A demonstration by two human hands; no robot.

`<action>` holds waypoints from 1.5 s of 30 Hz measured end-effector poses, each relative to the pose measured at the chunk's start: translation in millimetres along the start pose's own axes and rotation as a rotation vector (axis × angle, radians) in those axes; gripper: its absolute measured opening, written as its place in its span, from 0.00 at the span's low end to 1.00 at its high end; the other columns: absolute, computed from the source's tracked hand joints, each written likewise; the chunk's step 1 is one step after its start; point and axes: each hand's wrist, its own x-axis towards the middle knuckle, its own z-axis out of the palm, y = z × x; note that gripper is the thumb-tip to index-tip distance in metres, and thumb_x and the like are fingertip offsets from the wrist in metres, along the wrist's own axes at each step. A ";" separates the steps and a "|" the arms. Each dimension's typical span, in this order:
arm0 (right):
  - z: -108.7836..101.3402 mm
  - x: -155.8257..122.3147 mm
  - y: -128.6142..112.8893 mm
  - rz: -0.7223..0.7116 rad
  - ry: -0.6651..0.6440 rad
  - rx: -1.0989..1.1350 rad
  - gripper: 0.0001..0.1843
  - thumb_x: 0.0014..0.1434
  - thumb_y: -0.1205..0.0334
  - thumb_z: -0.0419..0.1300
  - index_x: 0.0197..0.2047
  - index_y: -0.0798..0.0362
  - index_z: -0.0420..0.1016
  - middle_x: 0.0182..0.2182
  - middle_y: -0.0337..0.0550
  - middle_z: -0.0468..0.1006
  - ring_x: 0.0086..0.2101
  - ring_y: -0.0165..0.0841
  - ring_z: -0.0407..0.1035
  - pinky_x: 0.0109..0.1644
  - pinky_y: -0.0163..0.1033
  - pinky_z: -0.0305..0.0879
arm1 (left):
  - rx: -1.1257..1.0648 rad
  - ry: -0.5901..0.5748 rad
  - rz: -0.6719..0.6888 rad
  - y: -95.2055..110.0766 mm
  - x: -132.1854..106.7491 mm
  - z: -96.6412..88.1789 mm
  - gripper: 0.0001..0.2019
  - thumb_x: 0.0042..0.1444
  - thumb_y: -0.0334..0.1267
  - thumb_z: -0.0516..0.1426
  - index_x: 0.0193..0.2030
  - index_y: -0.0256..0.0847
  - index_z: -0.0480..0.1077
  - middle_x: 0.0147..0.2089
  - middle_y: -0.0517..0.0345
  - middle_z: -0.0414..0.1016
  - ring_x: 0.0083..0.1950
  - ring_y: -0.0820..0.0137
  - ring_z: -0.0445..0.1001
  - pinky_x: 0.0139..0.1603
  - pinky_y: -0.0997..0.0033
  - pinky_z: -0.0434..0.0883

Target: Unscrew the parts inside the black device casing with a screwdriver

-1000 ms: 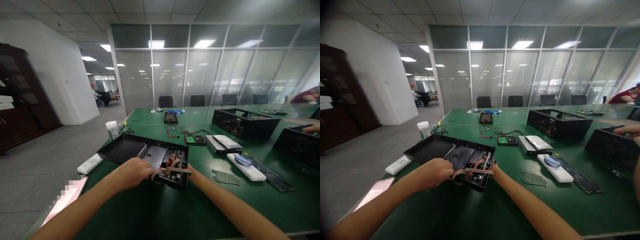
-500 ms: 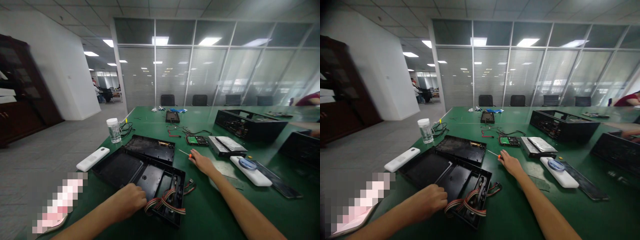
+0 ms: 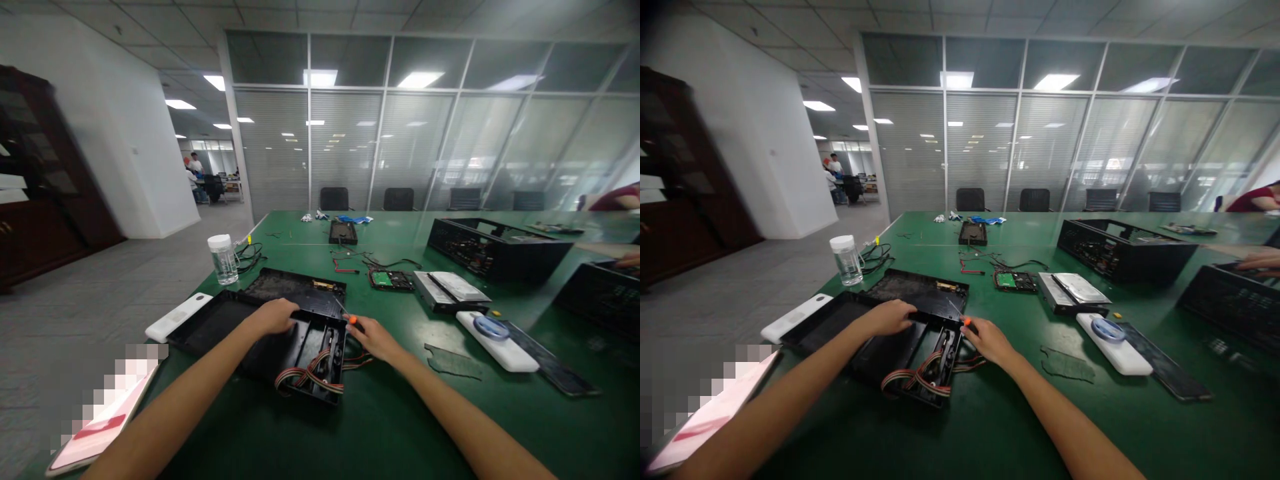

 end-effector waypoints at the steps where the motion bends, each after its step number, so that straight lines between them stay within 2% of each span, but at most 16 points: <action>1: 0.3 -0.5 -1.2 -0.027 -0.016 -0.005 0.21 0.60 0.49 0.47 0.49 0.51 0.70 0.43 0.48 0.75 0.43 0.38 0.68 0.44 0.39 0.60 | 0.056 0.033 -0.024 1.2 7.9 9.9 0.11 0.51 0.36 0.55 0.42 0.39 0.71 0.38 0.49 0.75 0.41 0.63 0.72 0.41 0.69 0.67; 4: 0.4 -1.7 -3.2 -0.082 -0.070 -0.035 0.17 0.60 0.50 0.49 0.43 0.51 0.71 0.37 0.45 0.76 0.39 0.36 0.69 0.42 0.38 0.60 | 0.186 0.077 -0.064 8.8 20.3 34.7 0.07 0.53 0.29 0.52 0.33 0.35 0.72 0.32 0.46 0.74 0.37 0.62 0.74 0.38 0.66 0.68; 7: 1.1 -1.7 -4.7 -0.113 -0.074 -0.069 0.17 0.60 0.50 0.47 0.39 0.52 0.70 0.33 0.44 0.75 0.35 0.34 0.68 0.40 0.37 0.60 | 0.214 0.116 -0.028 15.9 21.2 46.3 0.10 0.54 0.24 0.48 0.32 0.33 0.71 0.31 0.45 0.73 0.35 0.62 0.73 0.37 0.65 0.68; 12: 0.3 -2.3 -8.1 -0.135 -0.091 -0.101 0.16 0.61 0.50 0.46 0.36 0.52 0.68 0.31 0.42 0.73 0.34 0.33 0.66 0.39 0.36 0.59 | 0.115 0.171 -0.008 16.5 17.8 43.5 0.09 0.53 0.24 0.49 0.34 0.33 0.71 0.34 0.47 0.72 0.39 0.64 0.71 0.43 0.65 0.67; 15: -9.5 -4.5 -9.7 -0.135 -0.115 -0.129 0.15 0.60 0.50 0.47 0.36 0.51 0.68 0.30 0.42 0.73 0.33 0.33 0.67 0.38 0.36 0.58 | -0.006 0.215 0.090 18.2 18.0 32.1 0.10 0.52 0.26 0.51 0.38 0.34 0.71 0.36 0.50 0.71 0.42 0.67 0.69 0.47 0.69 0.65; 18: -27.2 -5.6 -6.9 -0.068 -0.014 -0.093 0.13 0.59 0.52 0.49 0.42 0.50 0.64 0.30 0.41 0.72 0.31 0.33 0.67 0.35 0.36 0.58 | -0.119 0.216 0.269 29.6 22.9 18.7 0.11 0.55 0.28 0.50 0.41 0.36 0.72 0.39 0.53 0.71 0.42 0.71 0.69 0.47 0.74 0.64; 22: -45.7 -3.5 8.8 0.064 0.206 0.070 0.14 0.54 0.60 0.51 0.44 0.51 0.55 0.31 0.39 0.70 0.30 0.31 0.65 0.34 0.35 0.59 | -0.188 0.120 0.443 51.3 36.0 14.2 0.10 0.57 0.30 0.51 0.40 0.37 0.73 0.38 0.54 0.74 0.41 0.71 0.71 0.45 0.77 0.64; 26: -44.6 1.5 31.5 0.107 0.258 0.124 0.13 0.48 0.67 0.49 0.40 0.51 0.55 0.32 0.38 0.65 0.31 0.31 0.62 0.36 0.36 0.60 | -0.213 0.086 0.393 59.5 43.6 29.3 0.09 0.57 0.32 0.53 0.39 0.37 0.74 0.38 0.54 0.76 0.41 0.70 0.73 0.45 0.76 0.64; 31: -34.6 8.1 49.9 0.125 0.314 0.229 0.15 0.48 0.65 0.51 0.42 0.51 0.58 0.38 0.41 0.67 0.39 0.33 0.64 0.44 0.40 0.60 | -0.235 0.104 0.396 57.1 37.9 44.9 0.11 0.58 0.31 0.50 0.44 0.39 0.72 0.42 0.54 0.76 0.43 0.69 0.73 0.46 0.76 0.64; 33: -34.6 9.0 49.0 0.141 0.326 0.301 0.15 0.50 0.61 0.52 0.43 0.52 0.58 0.36 0.41 0.69 0.36 0.32 0.65 0.41 0.39 0.61 | -0.235 0.103 0.401 56.8 35.7 45.6 0.12 0.58 0.30 0.50 0.44 0.39 0.72 0.42 0.53 0.76 0.43 0.69 0.73 0.46 0.75 0.64; 35: -38.2 8.3 42.9 0.147 0.305 0.419 0.17 0.52 0.56 0.53 0.44 0.52 0.57 0.33 0.40 0.71 0.28 0.29 0.65 0.32 0.36 0.62 | -0.261 0.097 0.417 56.2 35.2 44.8 0.12 0.58 0.30 0.50 0.44 0.38 0.72 0.42 0.53 0.76 0.44 0.69 0.72 0.46 0.75 0.64; 38: -48.5 4.3 29.0 0.161 0.285 0.552 0.16 0.54 0.48 0.51 0.40 0.52 0.59 0.23 0.36 0.71 0.17 0.26 0.57 0.19 0.31 0.53 | -0.323 0.082 0.461 53.7 36.9 43.7 0.11 0.58 0.30 0.50 0.41 0.37 0.73 0.41 0.53 0.76 0.43 0.70 0.72 0.46 0.75 0.63; 42: -57.3 -2.1 13.4 0.170 0.457 0.508 0.19 0.55 0.45 0.49 0.26 0.53 0.64 0.13 0.31 0.60 0.13 0.24 0.52 0.16 0.31 0.46 | -0.391 0.085 0.444 50.5 39.6 44.6 0.09 0.56 0.31 0.53 0.41 0.37 0.73 0.40 0.54 0.75 0.42 0.71 0.72 0.45 0.75 0.64; 45: -52.9 -4.4 5.6 0.142 0.548 0.464 0.20 0.57 0.47 0.48 0.25 0.53 0.65 0.14 0.32 0.57 0.15 0.25 0.53 0.17 0.31 0.47 | -0.404 0.085 0.401 50.9 40.1 45.5 0.08 0.55 0.32 0.54 0.40 0.36 0.72 0.39 0.54 0.74 0.40 0.70 0.71 0.43 0.75 0.64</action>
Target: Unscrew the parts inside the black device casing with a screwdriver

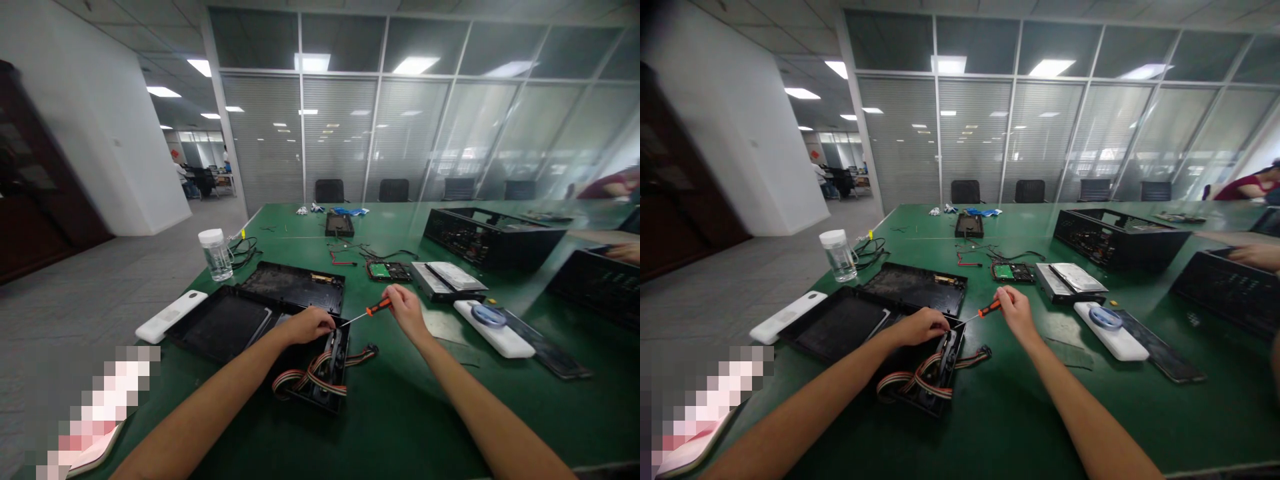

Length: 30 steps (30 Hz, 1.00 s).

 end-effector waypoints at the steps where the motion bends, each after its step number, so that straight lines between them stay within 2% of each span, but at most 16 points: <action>1: 2.8 -2.2 -0.7 -0.027 0.005 -0.027 0.20 0.57 0.48 0.47 0.26 0.53 0.66 0.14 0.32 0.58 0.16 0.26 0.54 0.19 0.31 0.49 | -0.001 0.002 -0.013 0.4 0.1 0.4 0.08 0.55 0.32 0.54 0.40 0.36 0.72 0.38 0.54 0.74 0.39 0.70 0.71 0.42 0.75 0.64; 5: 11.3 -9.4 -1.7 -0.162 -0.034 -0.208 0.18 0.58 0.51 0.46 0.27 0.53 0.68 0.18 0.36 0.64 0.21 0.28 0.60 0.26 0.33 0.55 | -0.036 -0.002 -0.081 2.0 0.7 2.2 0.08 0.55 0.32 0.54 0.39 0.36 0.71 0.36 0.56 0.74 0.36 0.72 0.71 0.38 0.76 0.65; 9: 10.0 -12.3 -3.0 -0.244 -0.098 -0.359 0.16 0.58 0.53 0.47 0.27 0.52 0.68 0.20 0.38 0.69 0.23 0.29 0.63 0.29 0.33 0.55 | -0.066 0.010 -0.100 1.7 0.9 3.9 0.08 0.54 0.31 0.54 0.39 0.36 0.71 0.35 0.57 0.74 0.35 0.72 0.71 0.38 0.77 0.65; 21: 7.9 -12.2 -10.8 -0.267 -0.104 -0.431 0.16 0.59 0.53 0.46 0.28 0.52 0.69 0.22 0.39 0.71 0.24 0.30 0.64 0.30 0.33 0.56 | -0.003 0.005 -0.054 1.8 2.0 2.2 0.09 0.54 0.31 0.54 0.40 0.36 0.73 0.38 0.54 0.76 0.39 0.70 0.72 0.43 0.75 0.64; 30: 10.5 -13.8 -17.2 -0.311 -0.085 -0.482 0.19 0.59 0.52 0.46 0.29 0.53 0.71 0.21 0.38 0.71 0.22 0.28 0.63 0.28 0.32 0.54 | -0.029 0.050 -0.052 -6.1 1.8 9.2 0.08 0.52 0.30 0.55 0.38 0.37 0.74 0.36 0.56 0.76 0.36 0.71 0.73 0.39 0.78 0.64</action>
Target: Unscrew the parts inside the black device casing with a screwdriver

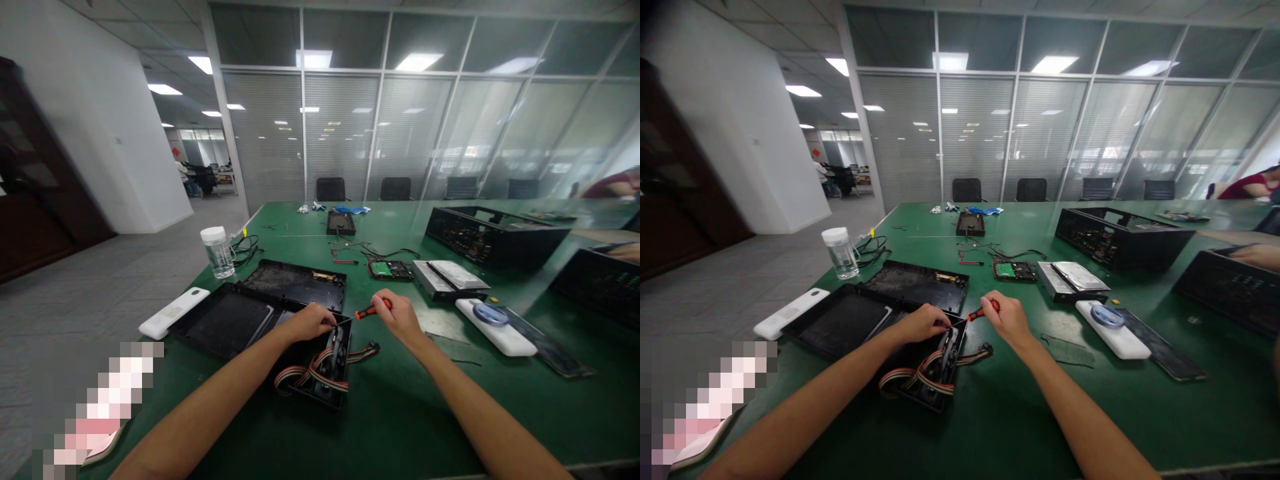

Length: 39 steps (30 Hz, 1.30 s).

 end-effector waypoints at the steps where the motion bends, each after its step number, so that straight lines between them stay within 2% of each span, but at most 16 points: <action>1: -0.3 0.1 -0.5 -0.009 -0.005 -0.021 0.19 0.59 0.52 0.46 0.29 0.53 0.71 0.20 0.38 0.71 0.22 0.28 0.63 0.28 0.32 0.54 | -0.005 0.001 -0.002 -0.1 -0.1 -0.1 0.08 0.52 0.30 0.55 0.38 0.37 0.74 0.36 0.56 0.76 0.36 0.72 0.73 0.39 0.78 0.64; 5: -6.8 5.8 -14.4 -0.075 -0.072 -0.148 0.19 0.60 0.53 0.45 0.29 0.54 0.72 0.19 0.38 0.71 0.22 0.28 0.64 0.29 0.31 0.52 | -0.015 -0.001 -0.014 1.8 -0.3 -1.4 0.09 0.52 0.30 0.55 0.38 0.38 0.74 0.36 0.57 0.76 0.36 0.72 0.73 0.39 0.78 0.64; 10: -25.1 29.8 -64.6 -0.103 -0.325 -0.511 0.26 0.60 0.46 0.41 0.28 0.54 0.71 0.22 0.46 0.74 0.26 0.34 0.68 0.29 0.35 0.50 | -0.032 -0.009 -0.025 4.1 -0.5 -1.4 0.09 0.51 0.29 0.55 0.38 0.38 0.74 0.36 0.57 0.77 0.36 0.72 0.73 0.39 0.79 0.64; 12: -30.5 40.8 -84.2 -0.081 -0.405 -0.572 0.24 0.62 0.48 0.40 0.34 0.55 0.70 0.25 0.49 0.75 0.27 0.36 0.69 0.30 0.35 0.51 | -0.031 -0.007 -0.027 4.1 -0.7 -1.0 0.09 0.51 0.28 0.55 0.37 0.37 0.74 0.36 0.57 0.77 0.35 0.72 0.73 0.39 0.79 0.64; 15: -31.6 53.7 -101.0 -0.109 -0.539 -0.454 0.20 0.63 0.52 0.41 0.49 0.54 0.63 0.31 0.46 0.76 0.30 0.35 0.69 0.32 0.35 0.53 | -0.013 -0.008 -0.029 3.5 -1.1 -1.0 0.08 0.50 0.28 0.55 0.35 0.37 0.74 0.34 0.57 0.76 0.34 0.72 0.72 0.38 0.79 0.64; 17: -28.9 59.1 -103.1 -0.091 -0.576 -0.449 0.21 0.63 0.49 0.39 0.47 0.52 0.64 0.33 0.47 0.76 0.32 0.36 0.70 0.33 0.35 0.54 | -0.005 -0.014 -0.025 2.9 -1.3 -1.2 0.08 0.50 0.28 0.55 0.35 0.37 0.74 0.34 0.58 0.76 0.34 0.72 0.72 0.37 0.79 0.63; 19: -26.1 62.6 -100.5 -0.005 -0.529 -0.561 0.26 0.62 0.46 0.37 0.40 0.54 0.68 0.33 0.52 0.76 0.34 0.40 0.70 0.34 0.38 0.55 | -0.002 -0.018 -0.018 2.4 -1.3 -1.4 0.09 0.50 0.28 0.54 0.36 0.37 0.74 0.34 0.58 0.76 0.35 0.72 0.72 0.38 0.79 0.63; 21: -25.2 64.5 -95.6 0.052 -0.501 -0.609 0.26 0.62 0.46 0.37 0.40 0.56 0.68 0.33 0.53 0.76 0.35 0.42 0.70 0.35 0.39 0.56 | -0.002 -0.017 -0.014 2.0 -1.1 -1.4 0.09 0.50 0.28 0.54 0.37 0.38 0.74 0.35 0.57 0.76 0.36 0.72 0.72 0.39 0.79 0.63; 23: -26.6 65.6 -90.7 0.019 -0.551 -0.538 0.22 0.63 0.50 0.38 0.44 0.54 0.67 0.33 0.50 0.76 0.34 0.39 0.70 0.35 0.38 0.56 | -0.003 -0.018 -0.018 1.8 -0.6 -1.2 0.09 0.51 0.28 0.54 0.37 0.38 0.74 0.35 0.57 0.77 0.35 0.72 0.72 0.39 0.79 0.63; 25: -29.0 65.9 -87.4 -0.009 -0.590 -0.509 0.23 0.63 0.49 0.38 0.42 0.52 0.68 0.33 0.48 0.76 0.35 0.39 0.70 0.35 0.37 0.56 | -0.012 -0.022 -0.016 1.7 -0.3 -1.2 0.10 0.51 0.28 0.54 0.37 0.38 0.75 0.35 0.58 0.77 0.35 0.72 0.73 0.38 0.79 0.63; 27: -31.2 65.7 -86.3 0.010 -0.581 -0.543 0.26 0.62 0.46 0.36 0.38 0.53 0.69 0.33 0.49 0.76 0.35 0.40 0.70 0.35 0.38 0.56 | -0.021 -0.025 -0.009 2.0 -0.3 -1.4 0.10 0.51 0.28 0.54 0.37 0.38 0.75 0.35 0.58 0.77 0.36 0.72 0.73 0.39 0.79 0.63; 31: -32.9 64.8 -89.0 -0.027 -0.605 -0.482 0.24 0.62 0.47 0.38 0.43 0.52 0.68 0.33 0.47 0.76 0.34 0.37 0.70 0.35 0.37 0.56 | -0.022 -0.027 -0.031 3.6 -1.2 -2.7 0.09 0.51 0.28 0.54 0.36 0.38 0.75 0.34 0.58 0.77 0.35 0.72 0.72 0.39 0.79 0.63; 34: -33.0 62.7 -92.4 0.001 -0.575 -0.544 0.28 0.61 0.43 0.37 0.38 0.54 0.70 0.32 0.50 0.76 0.35 0.40 0.70 0.36 0.38 0.57 | -0.022 -0.020 -0.035 5.0 -1.9 -3.5 0.09 0.51 0.28 0.54 0.36 0.38 0.75 0.35 0.58 0.77 0.35 0.72 0.73 0.39 0.79 0.63; 37: -32.9 58.8 -94.7 -0.030 -0.574 -0.490 0.26 0.60 0.43 0.41 0.43 0.54 0.68 0.34 0.49 0.76 0.35 0.38 0.70 0.36 0.37 0.57 | -0.029 -0.017 -0.024 5.8 -2.0 -3.7 0.10 0.50 0.27 0.54 0.37 0.38 0.75 0.35 0.58 0.77 0.35 0.73 0.73 0.38 0.79 0.63; 39: -32.5 56.3 -95.7 -0.049 -0.579 -0.482 0.24 0.61 0.45 0.42 0.43 0.53 0.69 0.33 0.48 0.76 0.34 0.38 0.70 0.36 0.37 0.58 | -0.027 -0.019 -0.025 6.3 -1.9 -3.8 0.10 0.50 0.27 0.54 0.37 0.38 0.75 0.35 0.58 0.77 0.35 0.72 0.73 0.39 0.79 0.63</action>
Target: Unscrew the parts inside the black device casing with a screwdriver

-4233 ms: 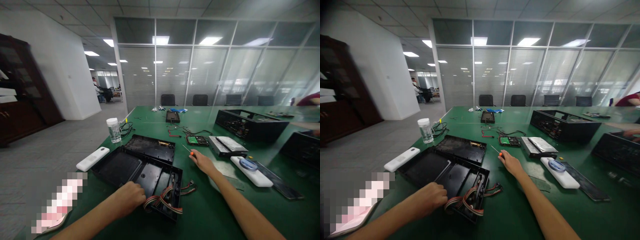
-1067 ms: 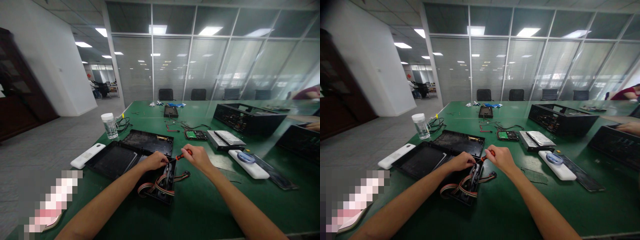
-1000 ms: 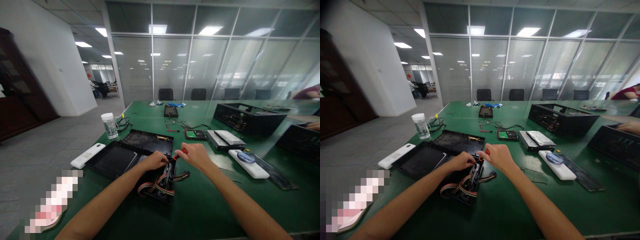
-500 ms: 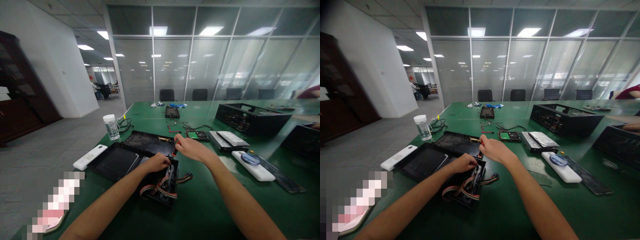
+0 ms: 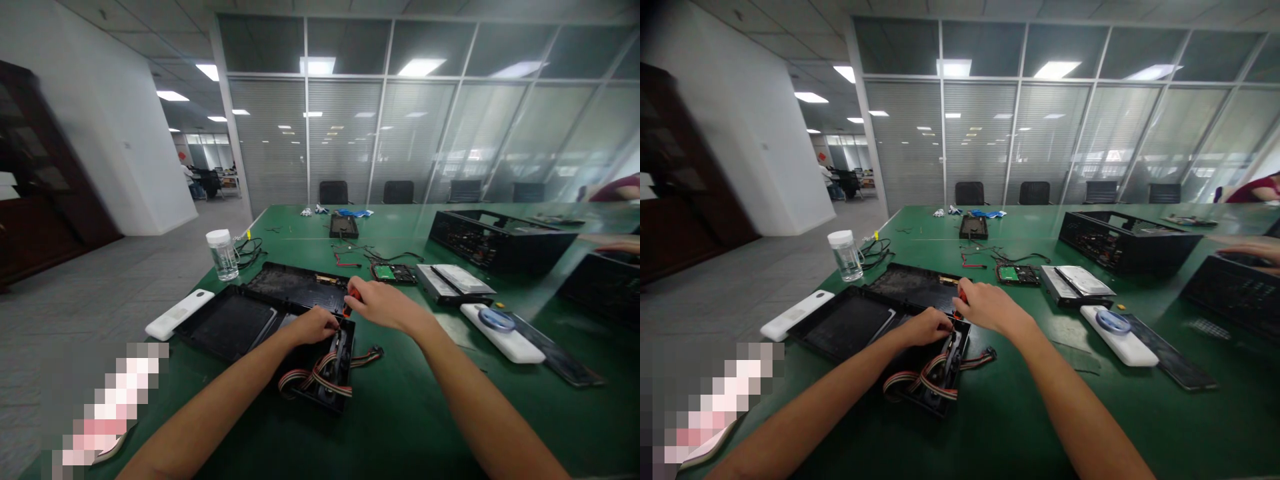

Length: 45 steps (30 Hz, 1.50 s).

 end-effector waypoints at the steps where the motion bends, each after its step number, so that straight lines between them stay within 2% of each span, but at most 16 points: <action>1: 0.4 -0.5 -0.5 0.027 0.005 -0.026 0.25 0.61 0.45 0.41 0.40 0.54 0.70 0.32 0.49 0.76 0.34 0.38 0.70 0.36 0.38 0.58 | 0.003 -0.002 -0.001 0.4 0.0 -0.2 0.10 0.50 0.27 0.54 0.37 0.38 0.75 0.35 0.58 0.77 0.35 0.72 0.73 0.40 0.79 0.63; 4: 2.0 -0.8 2.4 0.119 0.025 -0.067 0.32 0.61 0.42 0.37 0.31 0.56 0.72 0.30 0.53 0.75 0.35 0.41 0.70 0.37 0.39 0.58 | 0.013 -0.004 0.003 2.1 -0.8 -1.7 0.11 0.50 0.27 0.54 0.37 0.38 0.75 0.36 0.57 0.77 0.36 0.72 0.73 0.40 0.79 0.63; 6: 6.7 -2.0 11.7 0.082 0.052 0.049 0.31 0.61 0.43 0.38 0.33 0.56 0.72 0.30 0.51 0.75 0.34 0.38 0.69 0.37 0.38 0.58 | 0.023 -0.002 0.006 3.1 -1.8 -2.7 0.11 0.50 0.27 0.54 0.38 0.38 0.75 0.36 0.57 0.77 0.36 0.72 0.73 0.40 0.78 0.64; 10: 40.9 -12.5 50.4 -0.009 0.069 0.571 0.25 0.60 0.44 0.43 0.35 0.55 0.71 0.25 0.40 0.72 0.26 0.30 0.65 0.31 0.34 0.57 | 0.059 0.000 0.019 3.1 -3.2 -2.2 0.10 0.51 0.28 0.54 0.39 0.38 0.74 0.37 0.56 0.77 0.38 0.71 0.73 0.41 0.78 0.64; 12: 69.8 -19.4 73.3 0.112 0.026 0.940 0.26 0.58 0.43 0.44 0.37 0.57 0.70 0.18 0.35 0.66 0.18 0.27 0.58 0.23 0.33 0.54 | 0.080 0.004 0.032 3.2 -3.0 -2.0 0.10 0.52 0.29 0.54 0.39 0.38 0.74 0.37 0.56 0.76 0.38 0.71 0.73 0.42 0.77 0.64; 16: 118.5 -23.7 104.6 0.468 0.392 1.663 0.18 0.55 0.47 0.51 0.35 0.55 0.67 0.21 0.35 0.66 0.16 0.23 0.55 0.18 0.30 0.53 | 0.122 0.034 0.044 5.8 -2.4 -11.6 0.08 0.52 0.31 0.55 0.38 0.37 0.74 0.37 0.55 0.76 0.39 0.71 0.72 0.43 0.77 0.64; 18: 127.6 -21.2 109.9 0.519 0.564 1.881 0.12 0.51 0.54 0.59 0.31 0.53 0.65 0.24 0.35 0.67 0.20 0.23 0.59 0.22 0.29 0.59 | 0.146 0.052 0.034 5.6 -3.9 -23.0 0.09 0.53 0.31 0.55 0.39 0.37 0.74 0.37 0.54 0.76 0.39 0.71 0.72 0.43 0.77 0.64; 21: 125.9 -19.0 108.3 0.489 0.671 1.986 0.13 0.42 0.64 0.65 0.29 0.52 0.63 0.26 0.34 0.66 0.25 0.23 0.63 0.28 0.29 0.63 | 0.195 -0.017 -0.023 -1.1 -9.3 -40.7 0.09 0.51 0.32 0.55 0.37 0.38 0.75 0.35 0.55 0.77 0.36 0.72 0.72 0.41 0.78 0.65; 24: 119.6 -21.6 101.7 0.394 0.672 1.930 0.15 0.42 0.64 0.65 0.24 0.52 0.58 0.24 0.31 0.61 0.23 0.23 0.60 0.24 0.29 0.59 | 0.295 -0.162 -0.142 -12.4 -15.4 -48.7 0.07 0.46 0.30 0.58 0.32 0.39 0.76 0.31 0.55 0.77 0.33 0.71 0.73 0.37 0.77 0.66; 27: 113.6 -25.1 91.6 0.284 0.535 1.747 0.16 0.53 0.52 0.56 0.23 0.51 0.55 0.23 0.33 0.60 0.20 0.24 0.56 0.20 0.30 0.54 | 0.405 -0.223 -0.243 -18.8 -18.3 -46.6 0.06 0.42 0.28 0.60 0.28 0.39 0.76 0.29 0.52 0.76 0.32 0.68 0.73 0.35 0.75 0.66; 31: 93.8 -33.3 61.2 0.130 0.350 1.205 0.22 0.60 0.45 0.42 0.27 0.53 0.61 0.22 0.36 0.64 0.19 0.26 0.57 0.24 0.34 0.56 | 0.414 -0.230 -0.252 -14.7 -19.1 -46.9 0.04 0.41 0.33 0.62 0.28 0.39 0.76 0.27 0.52 0.76 0.31 0.67 0.73 0.32 0.75 0.66; 36: 74.6 -75.3 -17.7 -0.400 0.087 0.451 0.15 0.61 0.53 0.47 0.37 0.52 0.70 0.33 0.42 0.73 0.34 0.32 0.67 0.37 0.36 0.59 | 0.341 -0.134 -0.196 -15.2 -23.6 -66.7 0.14 0.56 0.43 0.52 0.32 0.39 0.75 0.32 0.51 0.76 0.34 0.68 0.73 0.38 0.74 0.66; 39: 89.2 -105.8 -57.6 -0.348 0.071 0.130 0.22 0.54 0.51 0.55 0.49 0.54 0.64 0.37 0.46 0.73 0.30 0.34 0.68 0.29 0.36 0.58 | 0.348 0.011 -0.182 -27.9 -22.9 -77.8 0.14 0.60 0.41 0.47 0.41 0.40 0.72 0.42 0.53 0.75 0.43 0.68 0.71 0.45 0.74 0.63; 41: 101.0 -119.6 -69.0 -0.288 0.081 0.045 0.26 0.52 0.52 0.58 0.50 0.55 0.62 0.38 0.48 0.72 0.29 0.34 0.68 0.27 0.36 0.58 | 0.356 0.055 -0.207 -40.1 -18.3 -81.0 0.13 0.59 0.40 0.49 0.46 0.39 0.69 0.45 0.52 0.73 0.46 0.68 0.70 0.47 0.74 0.62; 43: 107.8 -129.5 -69.1 -0.251 0.083 0.034 0.19 0.52 0.54 0.58 0.45 0.54 0.64 0.37 0.45 0.71 0.29 0.34 0.69 0.27 0.35 0.58 | 0.330 0.002 -0.252 -52.3 -11.1 -80.4 0.16 0.55 0.43 0.53 0.47 0.38 0.68 0.46 0.51 0.72 0.46 0.68 0.70 0.46 0.75 0.63; 45: 109.9 -139.0 -62.9 -0.218 0.077 0.049 0.12 0.53 0.56 0.57 0.40 0.52 0.65 0.36 0.43 0.71 0.29 0.35 0.69 0.27 0.36 0.58 | 0.266 -0.140 -0.312 -62.0 -3.2 -76.3 0.19 0.50 0.45 0.58 0.46 0.38 0.69 0.44 0.54 0.73 0.42 0.69 0.71 0.40 0.78 0.64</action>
